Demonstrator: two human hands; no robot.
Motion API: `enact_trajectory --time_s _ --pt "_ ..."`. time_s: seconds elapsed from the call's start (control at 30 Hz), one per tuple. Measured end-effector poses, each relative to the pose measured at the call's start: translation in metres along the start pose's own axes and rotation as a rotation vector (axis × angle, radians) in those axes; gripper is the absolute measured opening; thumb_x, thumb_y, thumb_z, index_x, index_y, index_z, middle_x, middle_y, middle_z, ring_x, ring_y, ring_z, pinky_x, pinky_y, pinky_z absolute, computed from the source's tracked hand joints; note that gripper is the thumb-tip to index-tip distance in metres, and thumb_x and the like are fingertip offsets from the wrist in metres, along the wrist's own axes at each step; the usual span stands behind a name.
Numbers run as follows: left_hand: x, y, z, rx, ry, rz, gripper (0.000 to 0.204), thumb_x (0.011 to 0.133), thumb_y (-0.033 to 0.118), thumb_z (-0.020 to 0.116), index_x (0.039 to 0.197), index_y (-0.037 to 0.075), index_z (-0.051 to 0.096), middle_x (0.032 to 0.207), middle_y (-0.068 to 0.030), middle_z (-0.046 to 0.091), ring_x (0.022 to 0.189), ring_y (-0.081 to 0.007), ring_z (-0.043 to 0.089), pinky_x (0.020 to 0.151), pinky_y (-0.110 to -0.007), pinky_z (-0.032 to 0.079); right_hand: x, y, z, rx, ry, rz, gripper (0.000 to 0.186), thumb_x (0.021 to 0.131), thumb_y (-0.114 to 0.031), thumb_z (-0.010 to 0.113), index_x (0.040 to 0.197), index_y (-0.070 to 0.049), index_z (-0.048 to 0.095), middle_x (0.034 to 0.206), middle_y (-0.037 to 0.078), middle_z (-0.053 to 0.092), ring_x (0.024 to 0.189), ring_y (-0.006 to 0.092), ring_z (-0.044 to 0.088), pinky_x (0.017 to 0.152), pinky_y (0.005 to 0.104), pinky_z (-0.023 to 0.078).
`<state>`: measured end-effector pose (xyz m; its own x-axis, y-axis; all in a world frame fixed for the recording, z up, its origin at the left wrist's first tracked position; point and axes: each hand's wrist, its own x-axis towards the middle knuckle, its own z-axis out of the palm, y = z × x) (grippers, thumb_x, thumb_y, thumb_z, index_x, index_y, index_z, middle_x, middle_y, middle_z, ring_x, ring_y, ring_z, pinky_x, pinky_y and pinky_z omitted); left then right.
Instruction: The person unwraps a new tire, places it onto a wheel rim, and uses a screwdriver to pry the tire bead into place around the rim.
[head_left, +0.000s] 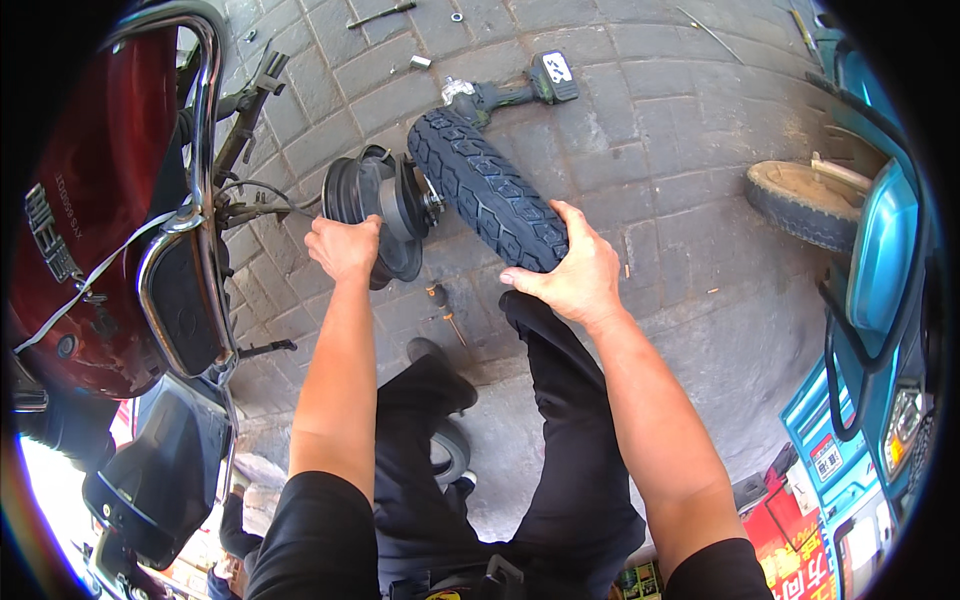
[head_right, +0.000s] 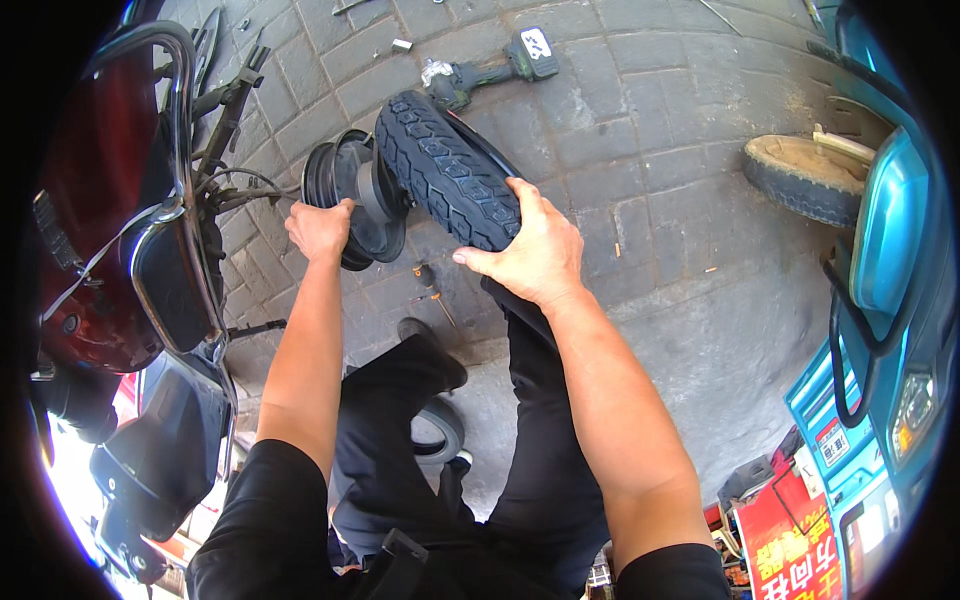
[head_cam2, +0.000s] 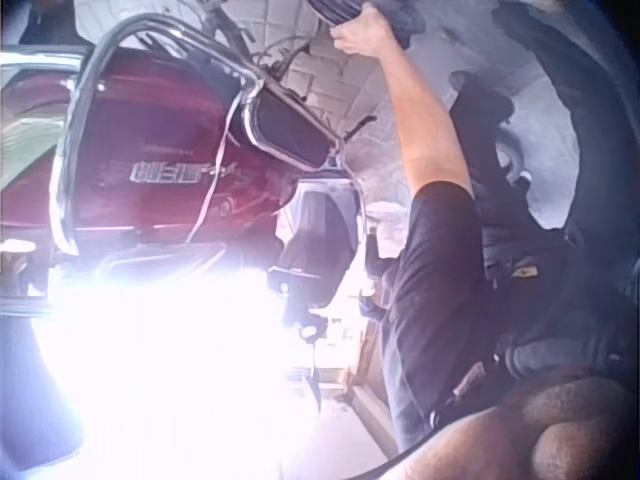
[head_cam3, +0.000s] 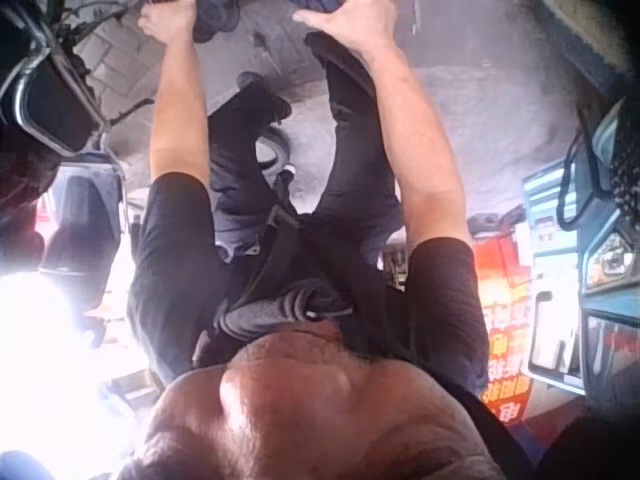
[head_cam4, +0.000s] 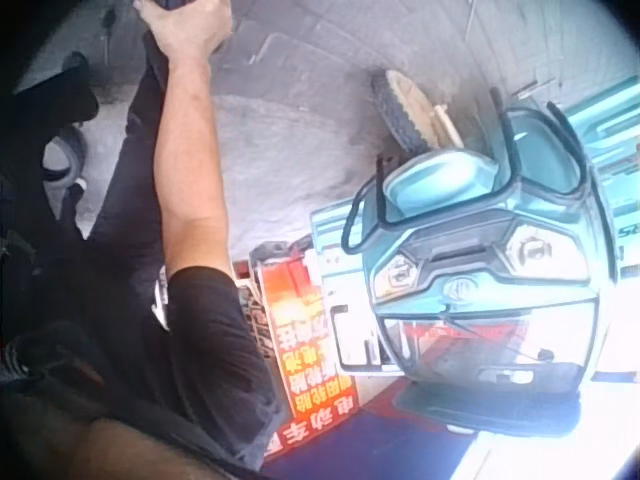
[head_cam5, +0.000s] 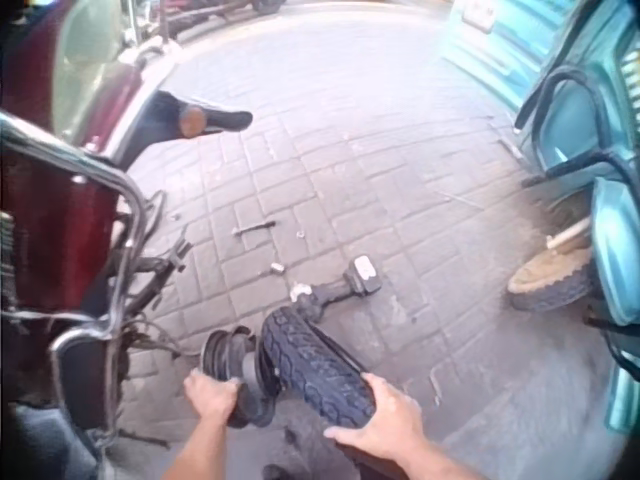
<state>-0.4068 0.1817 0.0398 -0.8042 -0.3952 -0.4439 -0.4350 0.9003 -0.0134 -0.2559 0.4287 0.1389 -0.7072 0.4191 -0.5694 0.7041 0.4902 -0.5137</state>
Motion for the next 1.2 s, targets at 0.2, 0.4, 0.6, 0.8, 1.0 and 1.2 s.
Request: enact_trajectory --time_s 0.2,0.4,0.6,0.8,1.0,1.2 --pt "-0.004 -0.003 -0.013 0.04 -0.132 0.028 0.09 0.066 0.036 0.085 0.13 -0.009 0.042 0.132 -0.0314 0.052 0.124 -0.0439 0.055 0.107 -0.044 0.046 0.007 -0.008 -0.007 0.061 -0.142 0.049 0.104 0.052 -0.042 0.096 0.14 -0.01 0.051 0.124 0.019 0.068 0.114 0.0357 0.066 0.1 0.0432 0.051" --pt "-0.024 -0.023 -0.032 -0.021 -0.196 0.029 0.085 0.064 0.031 0.087 0.123 -0.013 0.045 0.127 -0.0337 0.055 0.119 -0.0462 0.057 0.103 -0.046 0.048 -0.015 -0.025 0.018 0.176 -0.13 0.105 0.105 0.051 -0.036 0.097 0.14 -0.004 0.051 0.12 0.023 0.068 0.113 0.0349 0.067 0.1 0.0411 0.051" --pt "-0.046 -0.058 -0.099 -0.11 -0.176 0.127 0.08 0.062 0.027 0.085 0.116 -0.017 0.048 0.117 -0.0353 0.059 0.116 -0.0468 0.058 0.102 -0.045 0.047 -0.053 -0.05 0.084 0.702 0.09 0.213 0.099 0.058 -0.032 0.096 0.135 0.007 0.049 0.117 0.023 0.069 0.106 0.0287 0.069 0.096 0.0375 0.053" --pt "-0.06 -0.078 -0.113 -0.108 -0.093 0.231 0.085 0.062 0.026 0.082 0.126 -0.017 0.046 0.121 -0.0332 0.058 0.118 -0.0447 0.057 0.105 -0.044 0.045 -0.072 -0.07 0.129 1.142 -0.011 0.324 0.068 0.071 -0.007 0.089 0.128 0.004 0.053 0.116 0.012 0.066 0.102 0.0189 0.065 0.095 0.0335 0.052" --pt "-0.052 -0.086 -0.105 -0.1 -0.098 0.245 0.086 0.063 0.023 0.083 0.128 -0.017 0.044 0.124 -0.033 0.055 0.12 -0.0452 0.055 0.106 -0.045 0.044 -0.066 -0.073 0.153 1.158 -0.036 0.29 0.085 0.065 -0.013 0.093 0.134 0.006 0.048 0.119 0.015 0.066 0.106 0.0213 0.065 0.097 0.0351 0.052" --pt "-0.056 -0.093 -0.104 -0.088 -0.066 0.306 0.084 0.063 0.021 0.085 0.128 -0.013 0.043 0.123 -0.0323 0.053 0.116 -0.0472 0.056 0.101 -0.047 0.047 -0.062 -0.067 0.172 0.998 -0.02 0.296 0.09 0.062 -0.02 0.095 0.135 0.006 0.049 0.122 0.018 0.065 0.108 0.0247 0.064 0.098 0.037 0.05"
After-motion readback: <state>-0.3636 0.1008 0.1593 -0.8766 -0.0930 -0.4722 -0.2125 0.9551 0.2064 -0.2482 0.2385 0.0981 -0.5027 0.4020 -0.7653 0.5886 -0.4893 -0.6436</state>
